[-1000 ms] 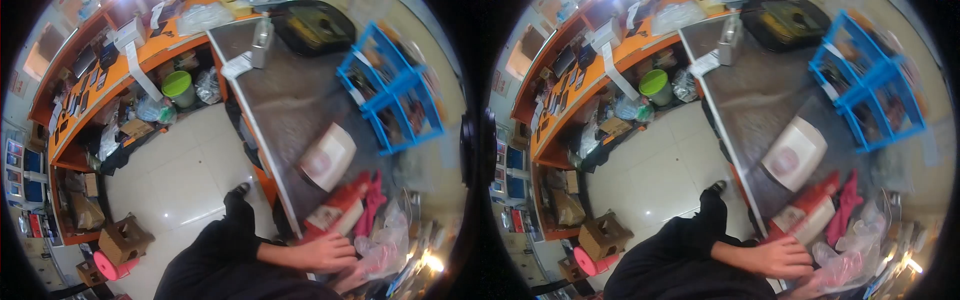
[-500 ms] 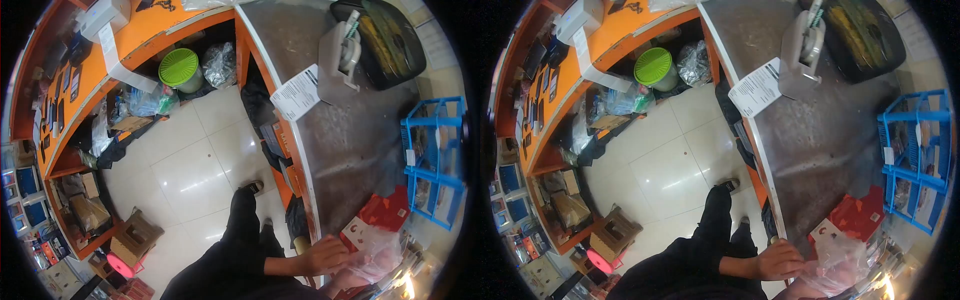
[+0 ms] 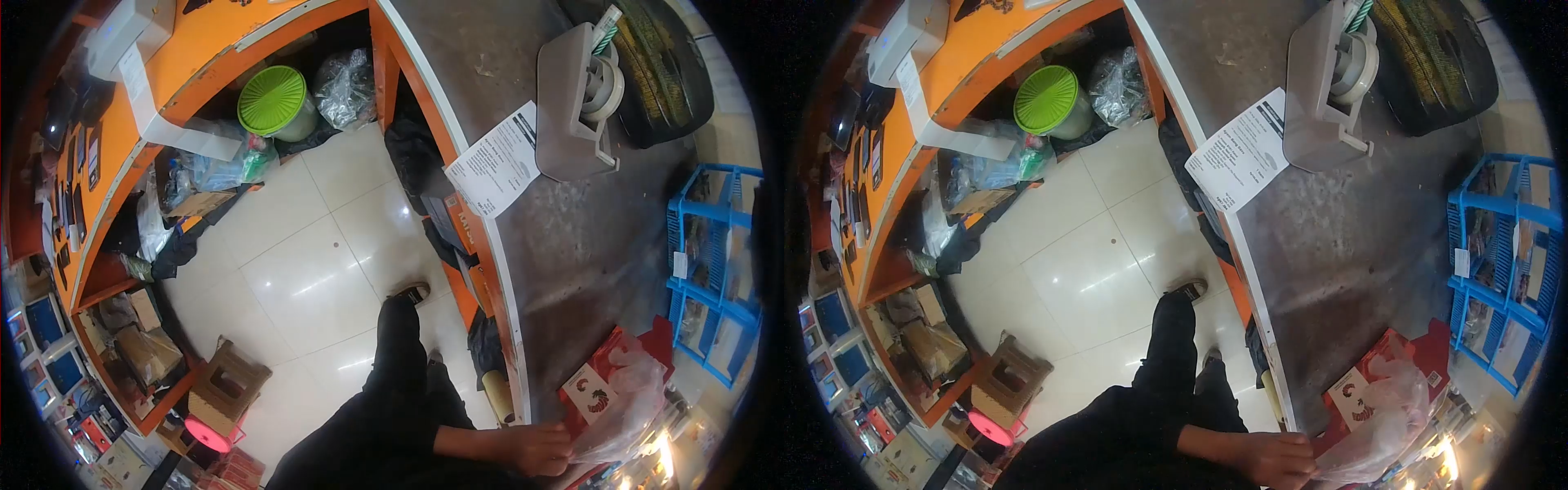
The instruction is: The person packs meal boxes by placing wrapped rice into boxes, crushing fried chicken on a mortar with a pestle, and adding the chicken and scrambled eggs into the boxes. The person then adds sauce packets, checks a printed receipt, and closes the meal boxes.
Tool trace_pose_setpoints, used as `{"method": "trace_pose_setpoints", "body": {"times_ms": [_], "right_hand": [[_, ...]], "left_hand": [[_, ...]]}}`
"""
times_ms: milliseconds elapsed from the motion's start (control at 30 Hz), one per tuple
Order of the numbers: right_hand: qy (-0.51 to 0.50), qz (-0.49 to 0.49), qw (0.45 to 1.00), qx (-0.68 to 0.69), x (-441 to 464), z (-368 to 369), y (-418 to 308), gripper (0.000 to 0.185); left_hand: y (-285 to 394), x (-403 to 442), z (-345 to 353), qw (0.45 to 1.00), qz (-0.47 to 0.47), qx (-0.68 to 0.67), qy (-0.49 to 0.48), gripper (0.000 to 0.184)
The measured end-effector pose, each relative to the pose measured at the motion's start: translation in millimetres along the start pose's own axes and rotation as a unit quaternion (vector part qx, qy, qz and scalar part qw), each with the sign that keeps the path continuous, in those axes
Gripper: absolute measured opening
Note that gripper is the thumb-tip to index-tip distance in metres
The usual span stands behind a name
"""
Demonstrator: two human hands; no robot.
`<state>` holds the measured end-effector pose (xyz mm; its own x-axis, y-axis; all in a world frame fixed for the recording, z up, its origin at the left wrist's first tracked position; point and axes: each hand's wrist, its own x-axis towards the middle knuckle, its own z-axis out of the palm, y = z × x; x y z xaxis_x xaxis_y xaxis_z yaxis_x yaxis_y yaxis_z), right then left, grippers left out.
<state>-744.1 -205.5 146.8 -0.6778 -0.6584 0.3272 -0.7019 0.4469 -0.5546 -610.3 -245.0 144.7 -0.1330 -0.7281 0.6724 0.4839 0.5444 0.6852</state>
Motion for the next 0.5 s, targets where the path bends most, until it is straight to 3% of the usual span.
{"method": "trace_pose_setpoints", "body": {"times_ms": [133, 233, 333, 500], "right_hand": [[-0.013, -0.007, 1.0, 0.008, -1.8, 4.5, -0.7, 0.058], [-0.023, -0.016, 0.999, 0.02, -3.2, 6.2, -1.3, 0.057], [-0.039, -0.031, 0.998, 0.042, -10.2, 8.2, -4.6, 0.057], [-0.06, -0.063, 0.992, 0.087, -29.1, -6.1, -12.6, 0.056]], "left_hand": [[2.7, -4.9, 13.8, 0.999, 0.011, 0.031, 0.025, 0.014], [4.9, -3.1, 17.1, 0.998, 0.008, -0.037, 0.052, 0.015], [11.4, -20.5, 43.8, 0.996, 0.046, -0.068, -0.032, 0.012], [35.2, -24.6, 81.3, 0.986, 0.069, -0.135, -0.064, 0.011]]}}
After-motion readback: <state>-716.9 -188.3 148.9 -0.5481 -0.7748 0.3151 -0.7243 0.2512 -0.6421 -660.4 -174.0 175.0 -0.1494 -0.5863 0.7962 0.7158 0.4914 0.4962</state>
